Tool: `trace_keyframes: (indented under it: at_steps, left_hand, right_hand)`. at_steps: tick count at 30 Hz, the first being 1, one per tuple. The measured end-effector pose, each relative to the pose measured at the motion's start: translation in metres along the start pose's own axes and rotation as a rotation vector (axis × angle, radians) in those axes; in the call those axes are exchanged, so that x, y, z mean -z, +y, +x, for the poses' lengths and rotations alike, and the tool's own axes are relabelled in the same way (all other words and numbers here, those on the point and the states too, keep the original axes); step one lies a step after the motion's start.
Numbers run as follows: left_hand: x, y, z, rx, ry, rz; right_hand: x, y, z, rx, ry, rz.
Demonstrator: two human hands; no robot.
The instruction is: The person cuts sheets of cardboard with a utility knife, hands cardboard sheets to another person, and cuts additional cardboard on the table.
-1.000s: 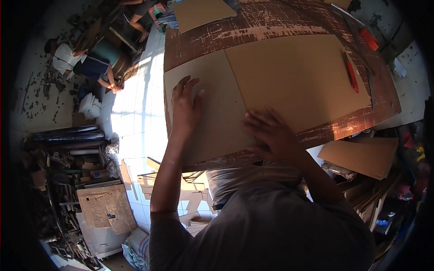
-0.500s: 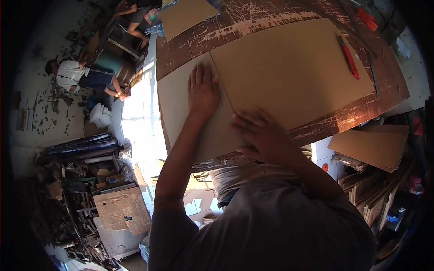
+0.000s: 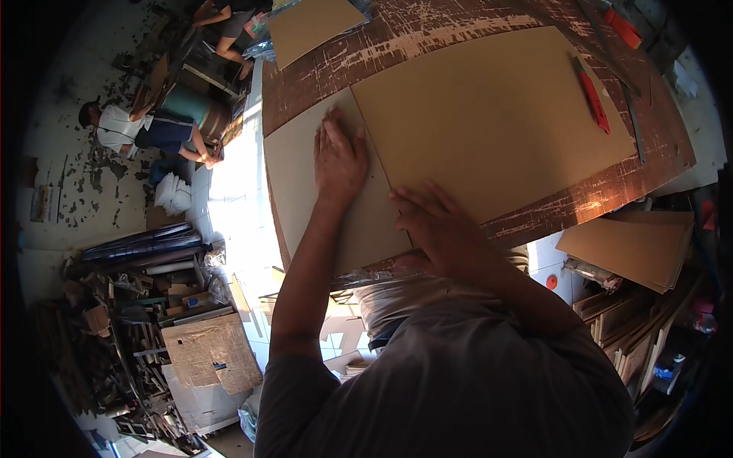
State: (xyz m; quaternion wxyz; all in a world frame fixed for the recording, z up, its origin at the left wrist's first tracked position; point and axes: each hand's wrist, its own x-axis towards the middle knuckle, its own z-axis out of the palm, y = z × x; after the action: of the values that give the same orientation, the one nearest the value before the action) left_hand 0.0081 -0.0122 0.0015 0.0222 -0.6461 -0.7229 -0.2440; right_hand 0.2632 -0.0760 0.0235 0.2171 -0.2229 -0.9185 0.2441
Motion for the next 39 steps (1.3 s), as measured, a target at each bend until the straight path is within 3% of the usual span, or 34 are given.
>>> trace_keyframes:
  at_steps: [17, 19, 29, 33, 38, 39]
  left_hand:
    - [0.003, 0.002, -0.002, 0.02, 0.039, -0.138]
    - [0.001, 0.0, -0.002, -0.106, 0.015, 0.141]
    - [-0.003, 0.001, -0.003, -0.031, 0.066, -0.109]
    - [-0.003, -0.005, -0.003, -0.057, 0.039, 0.016]
    - [0.002, -0.002, -0.004, -0.012, 0.019, 0.006]
    - [0.002, -0.001, -0.003, -0.002, -0.001, 0.009]
  right_hand:
    - [-0.006, -0.003, 0.002, 0.051, 0.001, -0.171]
    - [-0.006, -0.003, 0.002, 0.052, 0.003, -0.172]
    - [-0.005, 0.001, -0.001, 0.065, 0.016, -0.121]
    - [0.004, 0.01, -0.007, 0.048, 0.031, -0.116]
    - [0.093, 0.075, -0.022, -0.46, 0.585, -0.236]
    - [0.114, 0.104, -0.029, -0.483, 0.666, -0.372]
